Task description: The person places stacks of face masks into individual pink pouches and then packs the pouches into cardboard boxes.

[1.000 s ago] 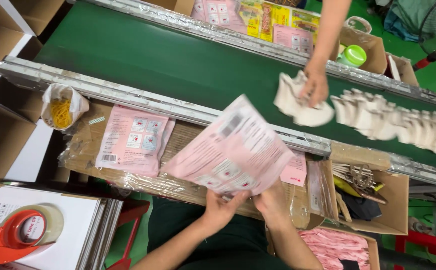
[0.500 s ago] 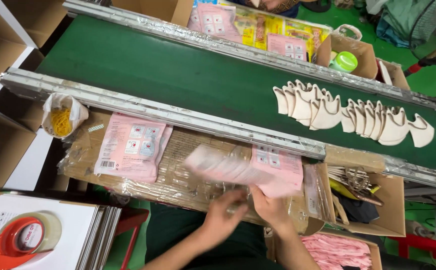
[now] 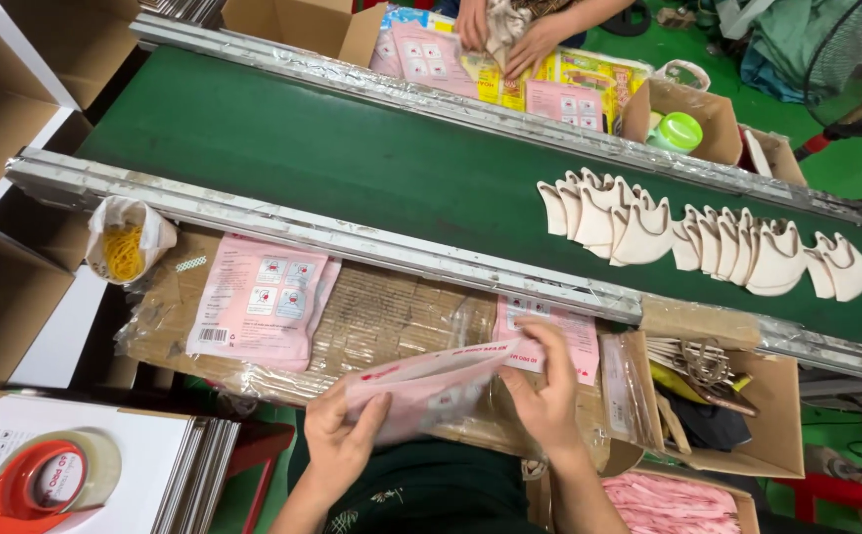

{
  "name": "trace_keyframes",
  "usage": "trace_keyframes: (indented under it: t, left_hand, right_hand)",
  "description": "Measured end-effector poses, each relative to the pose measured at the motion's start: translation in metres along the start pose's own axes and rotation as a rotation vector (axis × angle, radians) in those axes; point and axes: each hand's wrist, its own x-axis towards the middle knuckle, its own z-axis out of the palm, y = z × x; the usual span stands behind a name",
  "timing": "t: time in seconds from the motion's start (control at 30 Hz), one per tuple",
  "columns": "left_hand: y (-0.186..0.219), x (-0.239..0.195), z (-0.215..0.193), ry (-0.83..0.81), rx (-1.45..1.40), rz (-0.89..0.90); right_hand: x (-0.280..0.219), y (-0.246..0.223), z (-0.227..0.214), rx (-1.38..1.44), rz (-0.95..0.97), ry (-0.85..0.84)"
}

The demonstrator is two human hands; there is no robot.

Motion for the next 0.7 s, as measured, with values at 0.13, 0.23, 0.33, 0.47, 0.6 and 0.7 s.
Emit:
trace_keyframes:
  t: [0.13, 0.23, 0.33, 0.47, 0.6, 0.7]
  left_hand:
    - [-0.01, -0.005, 0.0, -0.001, -0.127, -0.083]
    - [-0.007, -0.003, 0.002, 0.004, -0.157, -0.122]
    - [-0.011, -0.002, 0.001, -0.03, -0.211, -0.114]
    - [-0.011, -0.001, 0.003, -0.072, -0.279, 0.019]
    - [-0.023, -0.008, 0.008, -0.031, -0.374, -0.54]
    - [-0.011, 0.0, 0.009, -0.293, -0.414, -0.327]
  right_hand:
    - [-0.059, 0.064, 0.008, 0.702, 0.387, -0.255]
    - [-0.074, 0.072, 0.005, 0.789, 0.452, -0.266]
    - [-0.062, 0.062, 0.005, 0.96, 0.401, -0.29]
    - [-0.107, 0.093, 0.014, 1.063, 0.358, -0.155]
    - [-0.101, 0.08, 0.012, 1.098, 0.553, -0.111]
    - [-0.112, 0.092, 0.006, 1.079, 0.661, -0.216]
